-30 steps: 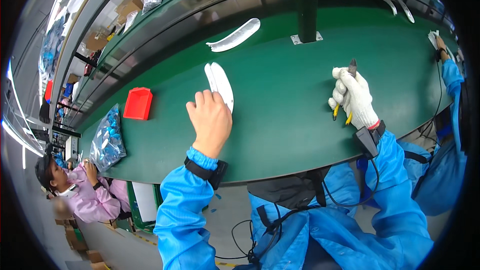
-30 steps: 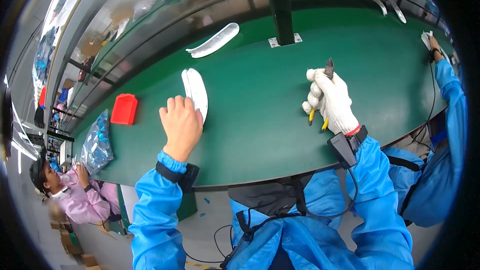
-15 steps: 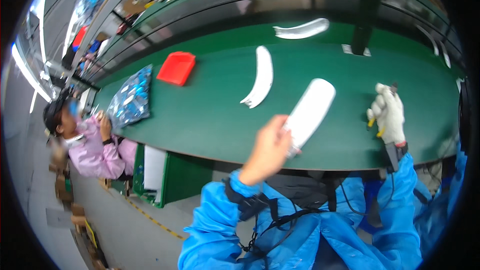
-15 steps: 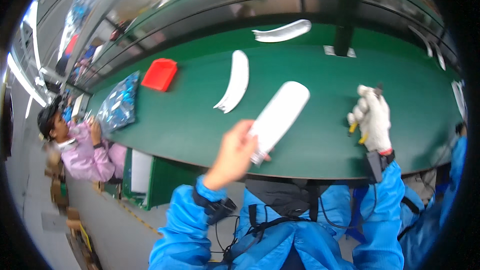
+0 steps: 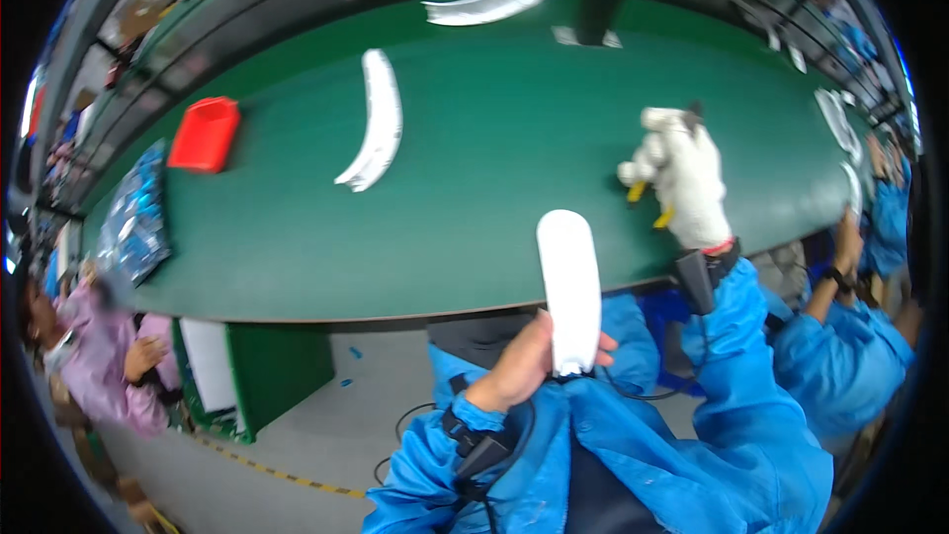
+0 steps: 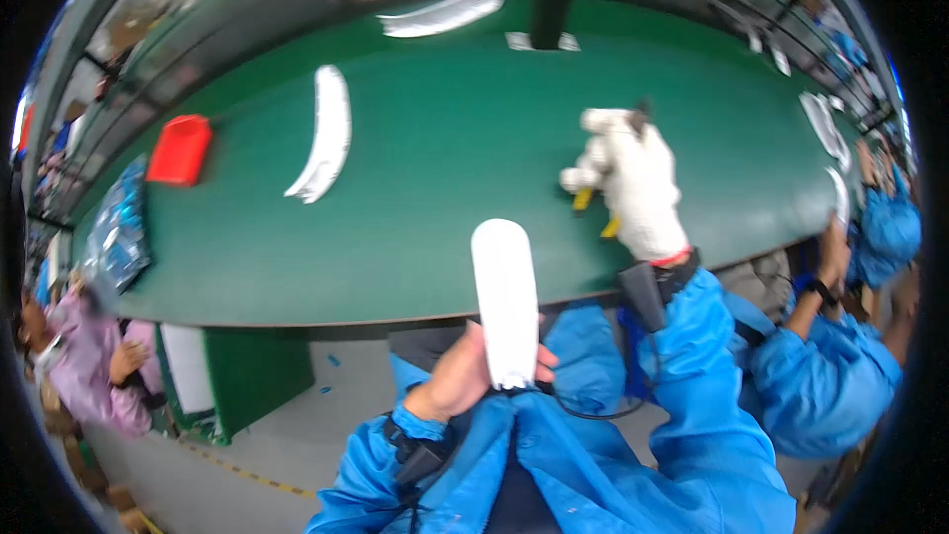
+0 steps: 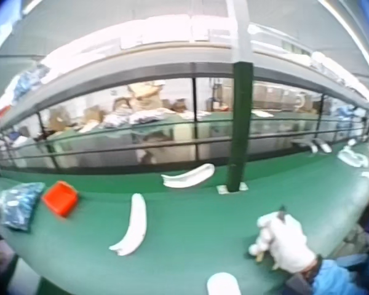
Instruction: The recorder uses pliers and a hand-held tool to trim and finish white plastic parts on an assembly line.
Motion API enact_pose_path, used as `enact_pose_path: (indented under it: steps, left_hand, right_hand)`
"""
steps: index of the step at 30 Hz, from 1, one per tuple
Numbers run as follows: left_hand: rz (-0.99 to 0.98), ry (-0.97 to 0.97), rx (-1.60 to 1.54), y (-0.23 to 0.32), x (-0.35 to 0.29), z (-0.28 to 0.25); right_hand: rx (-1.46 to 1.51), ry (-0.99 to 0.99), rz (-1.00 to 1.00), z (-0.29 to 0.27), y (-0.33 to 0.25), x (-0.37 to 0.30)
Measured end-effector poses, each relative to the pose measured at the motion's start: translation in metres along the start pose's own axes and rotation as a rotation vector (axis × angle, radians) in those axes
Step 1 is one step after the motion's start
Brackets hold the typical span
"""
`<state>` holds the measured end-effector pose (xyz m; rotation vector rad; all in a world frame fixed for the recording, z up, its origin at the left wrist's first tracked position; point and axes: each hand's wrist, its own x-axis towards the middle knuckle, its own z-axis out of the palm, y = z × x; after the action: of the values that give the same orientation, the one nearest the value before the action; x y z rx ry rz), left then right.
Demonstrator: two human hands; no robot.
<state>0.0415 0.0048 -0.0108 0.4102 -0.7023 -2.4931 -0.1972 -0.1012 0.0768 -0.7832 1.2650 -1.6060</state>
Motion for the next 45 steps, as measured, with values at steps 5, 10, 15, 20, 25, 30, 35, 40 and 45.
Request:
enact_pose_path:
  steps: [5,10,15,20,25,30,35,40,45]
  left_hand:
    - [0.040,0.000,-0.104,-0.014,0.016,-0.004]
    - [0.044,0.029,-0.178,-0.018,0.019,-0.001]
    - [0.061,0.108,-0.192,-0.016,0.007,0.004]
    - [0.047,0.176,-0.197,-0.017,0.006,0.004]
    - [0.096,0.152,-0.291,-0.011,0.015,0.002]
    - [0.069,0.211,-0.264,-0.016,0.014,0.000]
    - [0.091,0.200,-0.235,-0.013,0.014,0.002]
    - [0.065,0.191,-0.303,-0.018,0.012,-0.004]
    - [0.116,0.280,-0.213,-0.014,0.018,0.006]
  right_hand:
    - [-0.061,-0.021,-0.008,0.010,-0.008,-0.034]
    - [-0.050,-0.065,0.048,0.049,-0.015,-0.060]
    - [-0.216,-0.208,-0.039,0.076,0.006,-0.079]
    - [-0.244,-0.206,0.093,0.083,0.024,-0.079]
    - [-0.242,-0.147,0.037,0.079,0.031,-0.084]
    - [-0.319,-0.187,-0.032,0.088,0.016,-0.086]
    - [-0.402,-0.211,0.029,0.084,0.021,-0.087]
    - [-0.353,-0.245,-0.027,0.082,0.017,-0.086]
    - [-0.341,-0.224,0.028,0.085,0.026,-0.084]
